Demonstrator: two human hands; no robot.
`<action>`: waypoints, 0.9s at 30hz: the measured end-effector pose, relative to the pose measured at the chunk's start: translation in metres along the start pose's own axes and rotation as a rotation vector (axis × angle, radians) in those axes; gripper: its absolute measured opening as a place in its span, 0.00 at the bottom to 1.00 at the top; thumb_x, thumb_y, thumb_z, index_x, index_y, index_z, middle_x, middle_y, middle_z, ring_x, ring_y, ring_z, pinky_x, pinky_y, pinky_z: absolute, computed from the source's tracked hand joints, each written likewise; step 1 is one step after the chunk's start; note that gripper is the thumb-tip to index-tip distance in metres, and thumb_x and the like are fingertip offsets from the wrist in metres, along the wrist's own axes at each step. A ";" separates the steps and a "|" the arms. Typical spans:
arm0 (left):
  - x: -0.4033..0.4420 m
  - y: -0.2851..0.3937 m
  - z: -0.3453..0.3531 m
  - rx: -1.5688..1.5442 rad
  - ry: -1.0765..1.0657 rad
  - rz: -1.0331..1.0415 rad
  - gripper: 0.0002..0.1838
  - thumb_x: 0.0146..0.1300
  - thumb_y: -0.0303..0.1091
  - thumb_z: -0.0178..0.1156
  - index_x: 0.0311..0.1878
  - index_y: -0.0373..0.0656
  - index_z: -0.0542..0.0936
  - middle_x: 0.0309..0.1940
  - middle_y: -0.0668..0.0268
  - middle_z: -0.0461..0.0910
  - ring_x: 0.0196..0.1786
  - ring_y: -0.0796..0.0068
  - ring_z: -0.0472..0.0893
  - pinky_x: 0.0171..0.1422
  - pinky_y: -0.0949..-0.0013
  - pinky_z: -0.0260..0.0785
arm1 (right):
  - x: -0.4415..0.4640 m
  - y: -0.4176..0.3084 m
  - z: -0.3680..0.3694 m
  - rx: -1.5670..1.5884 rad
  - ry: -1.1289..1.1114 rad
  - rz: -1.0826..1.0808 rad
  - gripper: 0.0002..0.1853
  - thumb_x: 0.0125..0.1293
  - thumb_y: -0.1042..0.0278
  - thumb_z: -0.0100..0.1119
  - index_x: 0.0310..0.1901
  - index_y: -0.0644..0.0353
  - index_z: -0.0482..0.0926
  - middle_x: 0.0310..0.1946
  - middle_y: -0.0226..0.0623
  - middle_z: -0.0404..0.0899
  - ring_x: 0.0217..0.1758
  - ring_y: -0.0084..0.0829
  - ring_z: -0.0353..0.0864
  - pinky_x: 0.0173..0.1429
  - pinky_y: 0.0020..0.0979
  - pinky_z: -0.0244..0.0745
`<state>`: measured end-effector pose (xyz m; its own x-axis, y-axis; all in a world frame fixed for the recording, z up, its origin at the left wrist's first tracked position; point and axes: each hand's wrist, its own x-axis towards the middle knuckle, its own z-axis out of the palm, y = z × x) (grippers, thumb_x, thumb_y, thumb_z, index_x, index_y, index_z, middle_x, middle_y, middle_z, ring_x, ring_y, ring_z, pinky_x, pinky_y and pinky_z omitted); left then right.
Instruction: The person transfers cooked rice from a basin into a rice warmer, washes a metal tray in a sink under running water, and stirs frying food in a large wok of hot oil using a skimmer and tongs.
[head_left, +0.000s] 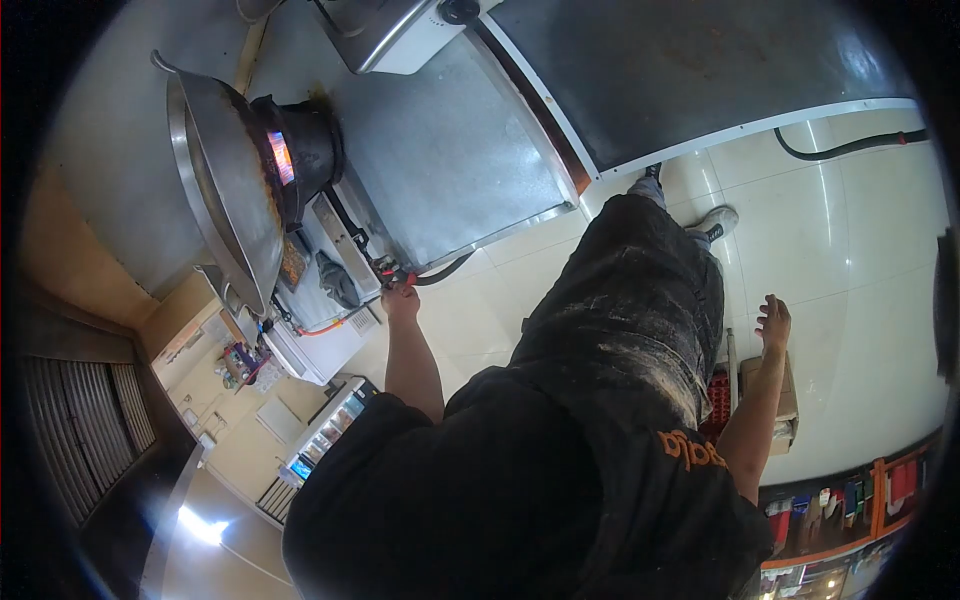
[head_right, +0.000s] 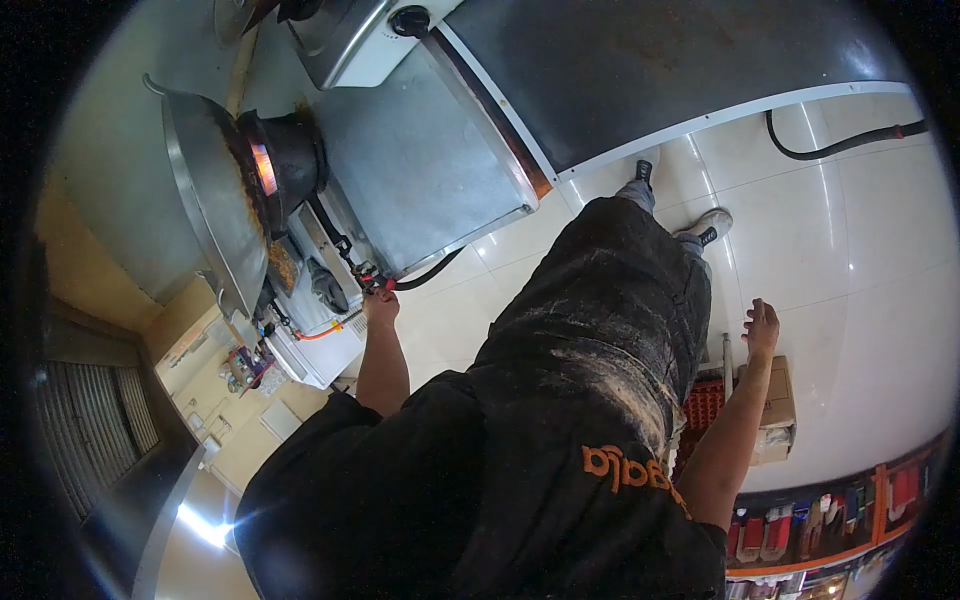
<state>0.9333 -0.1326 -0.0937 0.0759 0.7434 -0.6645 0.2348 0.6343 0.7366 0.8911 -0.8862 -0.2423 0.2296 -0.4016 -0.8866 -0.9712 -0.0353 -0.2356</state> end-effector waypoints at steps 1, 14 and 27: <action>-0.001 0.000 -0.001 0.009 -0.003 -0.001 0.12 0.67 0.40 0.42 0.26 0.52 0.66 0.16 0.76 0.64 0.17 0.83 0.64 0.17 0.80 0.52 | 0.000 -0.001 -0.001 -0.003 0.004 0.000 0.23 0.64 0.47 0.48 0.50 0.57 0.75 0.37 0.36 0.78 0.28 0.24 0.73 0.25 0.28 0.70; 0.008 -0.005 -0.010 0.193 -0.050 0.118 0.02 0.62 0.28 0.48 0.35 0.48 0.69 0.29 0.73 0.70 0.25 0.81 0.69 0.20 0.78 0.58 | 0.002 -0.011 -0.013 -0.002 0.005 -0.016 0.23 0.64 0.44 0.49 0.49 0.55 0.76 0.35 0.33 0.77 0.27 0.22 0.72 0.25 0.26 0.69; 0.004 -0.014 -0.032 0.803 -0.311 0.575 0.23 0.59 0.44 0.60 0.55 0.44 0.73 0.49 0.65 0.75 0.50 0.74 0.72 0.45 0.68 0.67 | 0.051 0.025 -0.026 0.134 -0.122 -0.070 0.21 0.65 0.48 0.46 0.50 0.53 0.75 0.33 0.30 0.74 0.27 0.22 0.71 0.25 0.27 0.71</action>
<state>0.8994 -0.1316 -0.1025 0.6014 0.7293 -0.3261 0.6520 -0.2122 0.7279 0.8767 -0.9314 -0.2827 0.3101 -0.2883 -0.9060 -0.9374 0.0665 -0.3420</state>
